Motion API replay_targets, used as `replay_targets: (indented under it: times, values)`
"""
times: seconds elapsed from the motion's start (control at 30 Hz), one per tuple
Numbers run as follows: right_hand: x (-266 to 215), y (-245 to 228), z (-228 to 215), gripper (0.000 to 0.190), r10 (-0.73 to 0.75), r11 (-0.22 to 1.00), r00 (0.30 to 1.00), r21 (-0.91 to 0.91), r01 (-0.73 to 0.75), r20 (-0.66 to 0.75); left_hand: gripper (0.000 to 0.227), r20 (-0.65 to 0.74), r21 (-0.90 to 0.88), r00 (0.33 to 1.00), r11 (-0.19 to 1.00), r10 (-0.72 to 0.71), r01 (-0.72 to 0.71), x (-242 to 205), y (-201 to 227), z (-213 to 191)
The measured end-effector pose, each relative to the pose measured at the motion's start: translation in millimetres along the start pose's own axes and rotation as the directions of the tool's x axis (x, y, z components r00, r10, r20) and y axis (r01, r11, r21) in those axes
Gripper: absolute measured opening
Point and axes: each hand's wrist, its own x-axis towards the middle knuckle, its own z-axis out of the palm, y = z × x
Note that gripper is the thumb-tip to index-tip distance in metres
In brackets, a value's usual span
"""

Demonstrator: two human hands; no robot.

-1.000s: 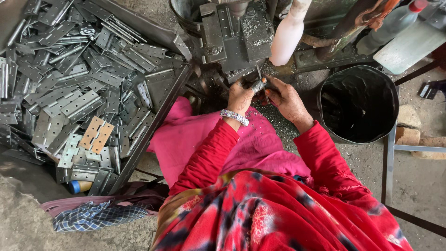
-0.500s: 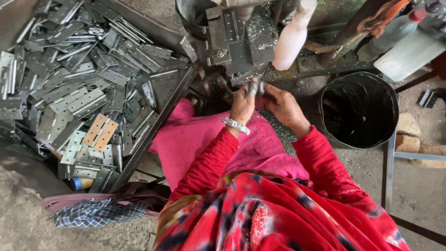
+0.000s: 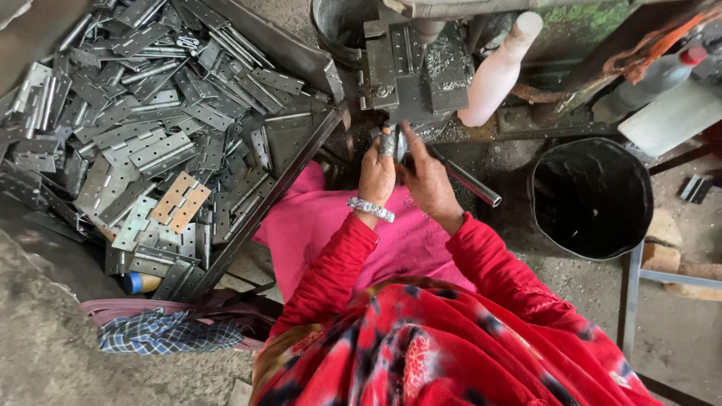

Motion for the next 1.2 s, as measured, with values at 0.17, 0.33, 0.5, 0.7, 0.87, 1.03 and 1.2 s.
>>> replay_targets:
  times: [0.17,0.33,0.5,0.7,0.87,1.03,1.2]
  values:
    - [31,46,7,0.067,0.056,0.895,0.992,0.447,-0.001,-0.111,0.054,-0.103,-0.074,0.995,0.997,0.010,-0.018,3,-10,-8]
    - [37,66,18,0.049,0.101,0.761,0.995,0.643,-0.085,0.011,0.052,-0.059,-0.147,0.998,0.989,-0.039,0.030,9,-28,-6]
    - [3,42,14,0.042,0.067,0.928,0.994,0.360,-0.094,0.088,0.049,0.110,-0.188,0.975,0.960,-0.191,0.209,2,-33,1]
    - [-3,4,-12,0.043,0.052,0.870,0.986,0.477,-0.122,0.157,0.036,0.240,-0.529,0.969,0.830,-0.054,0.177,-1,-5,2]
    - [-8,-7,-20,0.059,0.063,0.937,0.988,0.333,-0.107,0.142,0.034,0.259,-0.592,0.962,0.774,-0.082,0.226,-8,16,4]
    - [-9,-12,-21,0.071,0.072,0.975,0.992,0.203,-0.091,0.100,0.032,0.212,-0.449,0.976,0.883,-0.045,0.139,-14,32,2]
    - [-14,-9,-19,0.071,0.052,0.954,0.993,0.290,-0.082,0.107,0.033,0.155,-0.333,0.988,0.941,-0.005,0.057,-22,42,3]
